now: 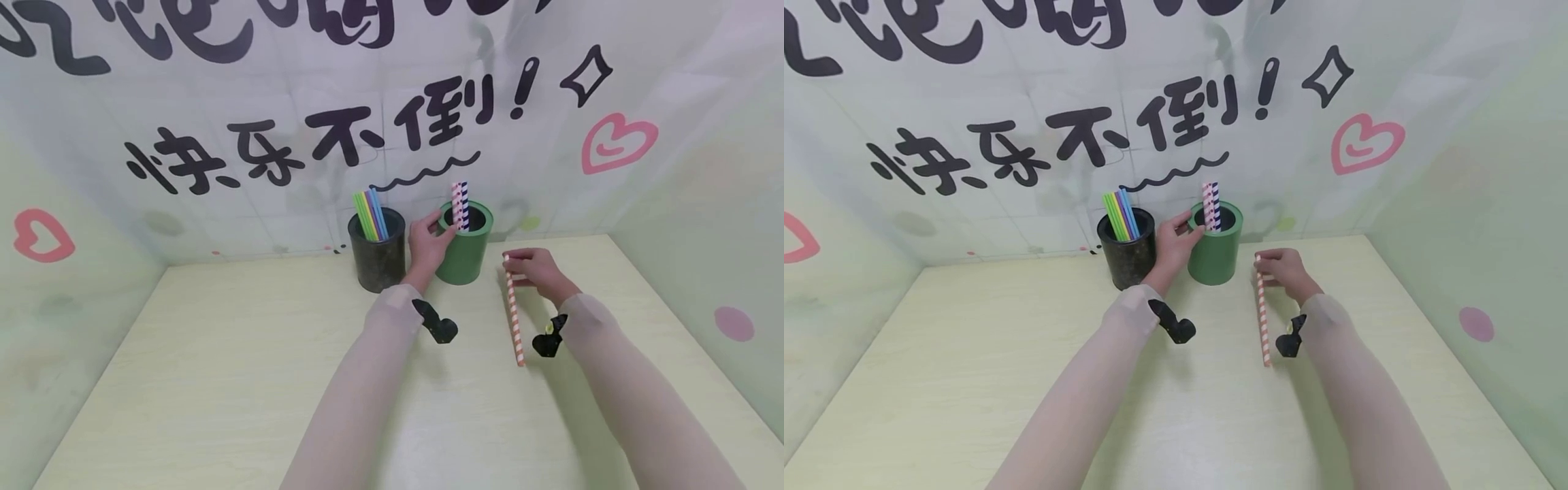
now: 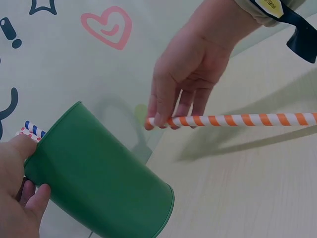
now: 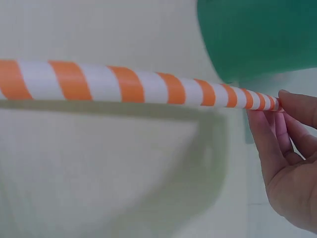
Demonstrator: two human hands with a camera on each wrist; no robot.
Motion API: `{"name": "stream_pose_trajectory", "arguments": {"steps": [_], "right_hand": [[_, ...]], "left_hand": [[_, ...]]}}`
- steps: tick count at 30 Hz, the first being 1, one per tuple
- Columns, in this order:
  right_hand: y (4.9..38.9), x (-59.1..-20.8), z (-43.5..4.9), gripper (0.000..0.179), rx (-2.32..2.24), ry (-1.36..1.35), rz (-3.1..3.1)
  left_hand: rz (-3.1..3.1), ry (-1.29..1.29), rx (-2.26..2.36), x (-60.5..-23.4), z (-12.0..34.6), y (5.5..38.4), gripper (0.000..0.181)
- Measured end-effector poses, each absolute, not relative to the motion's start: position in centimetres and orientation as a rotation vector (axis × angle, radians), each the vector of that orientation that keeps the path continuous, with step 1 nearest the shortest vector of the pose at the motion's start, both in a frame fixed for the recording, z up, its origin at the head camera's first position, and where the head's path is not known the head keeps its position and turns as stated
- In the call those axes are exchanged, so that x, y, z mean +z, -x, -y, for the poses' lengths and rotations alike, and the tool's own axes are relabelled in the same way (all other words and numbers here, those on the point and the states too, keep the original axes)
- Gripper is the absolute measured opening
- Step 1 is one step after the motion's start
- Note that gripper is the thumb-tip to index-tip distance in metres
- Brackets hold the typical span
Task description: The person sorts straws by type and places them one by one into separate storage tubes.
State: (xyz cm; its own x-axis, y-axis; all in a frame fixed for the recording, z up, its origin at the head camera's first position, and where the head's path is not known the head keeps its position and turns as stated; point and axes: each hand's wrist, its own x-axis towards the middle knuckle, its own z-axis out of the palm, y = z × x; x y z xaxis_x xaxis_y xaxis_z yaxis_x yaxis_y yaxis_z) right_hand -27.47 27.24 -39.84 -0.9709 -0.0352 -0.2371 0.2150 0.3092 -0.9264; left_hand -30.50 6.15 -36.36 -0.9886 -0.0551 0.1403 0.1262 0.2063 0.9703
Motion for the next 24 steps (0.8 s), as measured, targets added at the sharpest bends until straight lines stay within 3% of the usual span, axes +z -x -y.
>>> {"name": "stream_pose_trajectory", "arguments": {"steps": [24], "right_hand": [[30.3, -25.0, -23.8, 0.037, -2.216, 0.007, -2.469]], "left_hand": [[2.324, 0.080, -1.894, -36.3, -6.3, 30.7, 0.046]]}}
